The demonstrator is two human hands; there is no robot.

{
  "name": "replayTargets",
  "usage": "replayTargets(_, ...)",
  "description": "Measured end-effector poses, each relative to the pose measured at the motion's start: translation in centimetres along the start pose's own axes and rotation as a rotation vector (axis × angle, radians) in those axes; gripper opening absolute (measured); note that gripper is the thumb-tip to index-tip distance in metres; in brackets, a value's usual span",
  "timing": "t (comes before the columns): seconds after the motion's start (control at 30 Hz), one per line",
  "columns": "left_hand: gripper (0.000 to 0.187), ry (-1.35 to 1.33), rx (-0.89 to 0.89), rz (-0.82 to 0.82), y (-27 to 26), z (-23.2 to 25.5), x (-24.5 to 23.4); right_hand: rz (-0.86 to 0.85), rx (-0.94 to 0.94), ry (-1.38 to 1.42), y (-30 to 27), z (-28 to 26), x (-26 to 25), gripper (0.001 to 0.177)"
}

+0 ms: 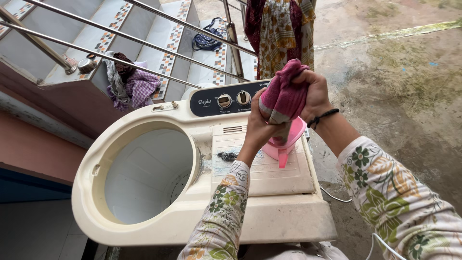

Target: The person cleans a washing machine by scrubbing the inner drum and rim with a metal scrubber, wiping down the machine with a cloth, and washing the cloth in a mug of water.

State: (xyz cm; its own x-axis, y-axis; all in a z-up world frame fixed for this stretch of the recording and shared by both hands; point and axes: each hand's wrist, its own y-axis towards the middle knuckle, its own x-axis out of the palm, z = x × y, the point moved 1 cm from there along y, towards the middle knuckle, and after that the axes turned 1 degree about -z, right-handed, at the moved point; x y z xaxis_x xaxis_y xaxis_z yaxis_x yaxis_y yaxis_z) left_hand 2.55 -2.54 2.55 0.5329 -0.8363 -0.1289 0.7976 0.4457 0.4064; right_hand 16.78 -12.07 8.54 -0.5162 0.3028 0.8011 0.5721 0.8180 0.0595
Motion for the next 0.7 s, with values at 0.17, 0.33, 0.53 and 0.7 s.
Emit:
replayTargets(0.17, 0.082, 0.148, -0.017, 0.087, 1.6, -0.7, 0.0, 0.008, -0.044, -0.352, -2.1, -2.0, -0.3, 0.033)
replayTargets(0.33, 0.061, 0.046, 0.061, 0.072, 2.2, -1.4, -0.1, -0.05, 0.291, -0.708, -4.2, -5.0, -1.3, 0.05)
replayTargets(0.53, 0.061, -0.132, 0.115, 0.027, 4.3, 0.7, 0.4, -0.18, 0.424, -0.725, -3.4, -4.8, -4.8, 0.07)
replayTargets(0.7, 0.065, -0.32, 0.066, 0.049, 4.5, 2.4, 1.6, -0.136, 0.415, -0.381, -2.5, -0.5, -7.7, 0.06)
